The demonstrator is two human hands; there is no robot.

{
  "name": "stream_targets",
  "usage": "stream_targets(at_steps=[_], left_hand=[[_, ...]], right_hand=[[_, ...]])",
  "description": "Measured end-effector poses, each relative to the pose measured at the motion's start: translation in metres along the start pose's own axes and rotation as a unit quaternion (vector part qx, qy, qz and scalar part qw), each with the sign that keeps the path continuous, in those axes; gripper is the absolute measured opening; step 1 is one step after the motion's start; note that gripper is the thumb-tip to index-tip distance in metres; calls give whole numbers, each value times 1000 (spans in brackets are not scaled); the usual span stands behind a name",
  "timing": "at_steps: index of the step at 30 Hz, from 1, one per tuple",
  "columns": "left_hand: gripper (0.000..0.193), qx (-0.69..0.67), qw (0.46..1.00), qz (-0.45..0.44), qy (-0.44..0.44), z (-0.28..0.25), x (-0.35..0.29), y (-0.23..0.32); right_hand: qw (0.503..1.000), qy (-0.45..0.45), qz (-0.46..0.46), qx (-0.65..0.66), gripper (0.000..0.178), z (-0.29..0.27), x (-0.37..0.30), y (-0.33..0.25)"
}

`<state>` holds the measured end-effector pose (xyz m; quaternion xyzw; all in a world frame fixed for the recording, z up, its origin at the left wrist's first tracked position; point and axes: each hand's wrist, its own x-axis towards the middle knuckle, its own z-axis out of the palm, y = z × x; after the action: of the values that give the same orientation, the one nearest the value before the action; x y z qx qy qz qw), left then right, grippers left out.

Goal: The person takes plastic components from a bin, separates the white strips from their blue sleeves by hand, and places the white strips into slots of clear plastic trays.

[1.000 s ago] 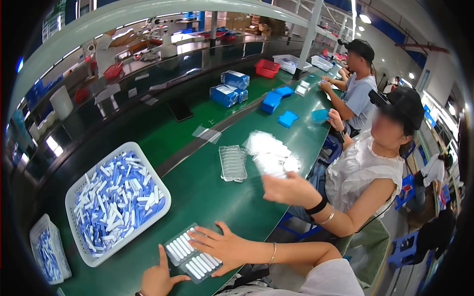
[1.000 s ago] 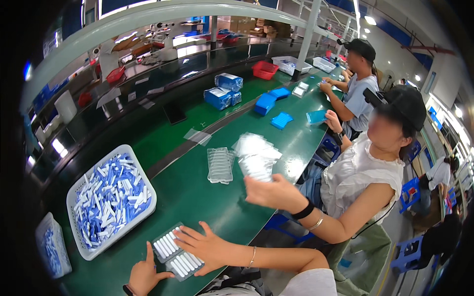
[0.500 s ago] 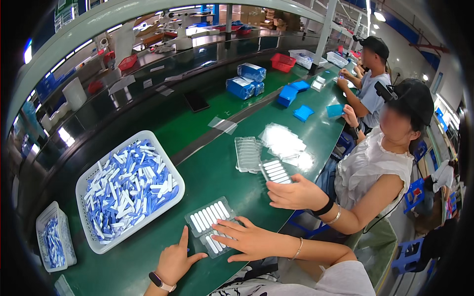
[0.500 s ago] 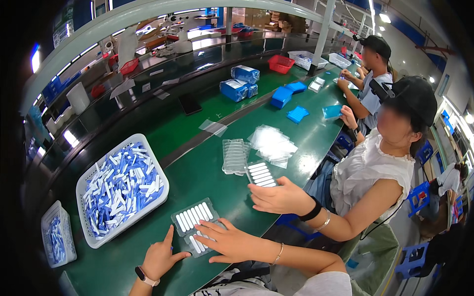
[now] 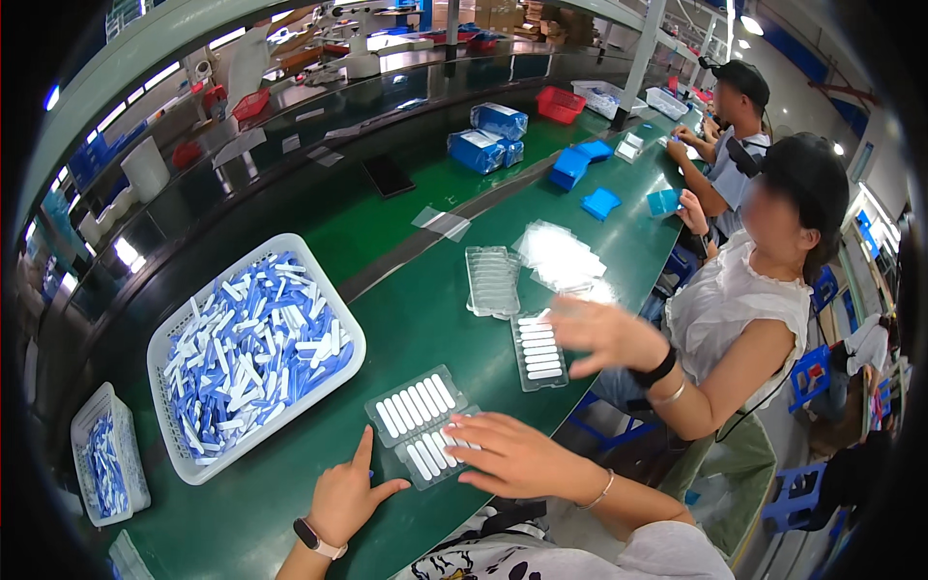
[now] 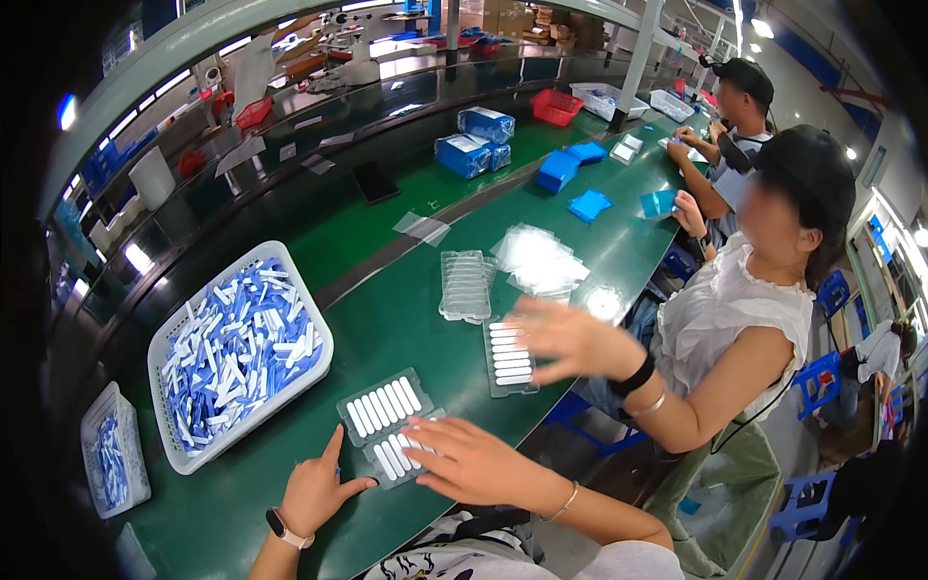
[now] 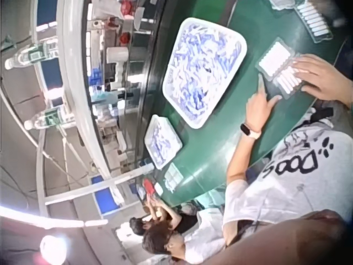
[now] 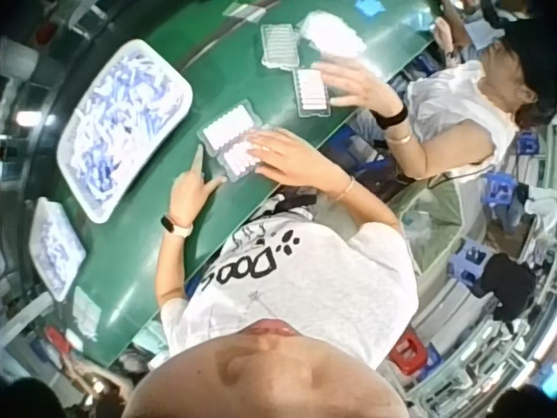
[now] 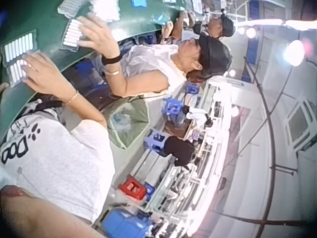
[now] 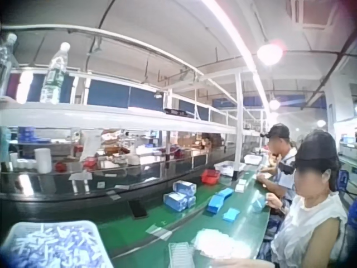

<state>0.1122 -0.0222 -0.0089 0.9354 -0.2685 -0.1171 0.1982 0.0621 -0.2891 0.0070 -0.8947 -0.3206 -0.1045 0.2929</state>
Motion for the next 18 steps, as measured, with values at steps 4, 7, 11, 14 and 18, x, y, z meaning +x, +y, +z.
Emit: stream_targets(at_steps=[4,7,11,14,18], left_hand=[[98,7,1000,-4,3,1,-4,-1],[98,4,1000,-13,-5,-1,-3,0],[98,12,1000,-24,-16,-2,-1,3],[97,14,999,-28,-23,-3,0,2],[98,1,1000,-25,-18,-3,0,1]], right_hand=[[984,88,97,-119,26,-31,-12,32],[930,153,265,-204,30,-48,-43,70],[935,133,280,-173,35,-36,-70,72],[962,98,228,-118,36,-22,-56,37],[980,92,168,-52,33,-16,-38,14]])
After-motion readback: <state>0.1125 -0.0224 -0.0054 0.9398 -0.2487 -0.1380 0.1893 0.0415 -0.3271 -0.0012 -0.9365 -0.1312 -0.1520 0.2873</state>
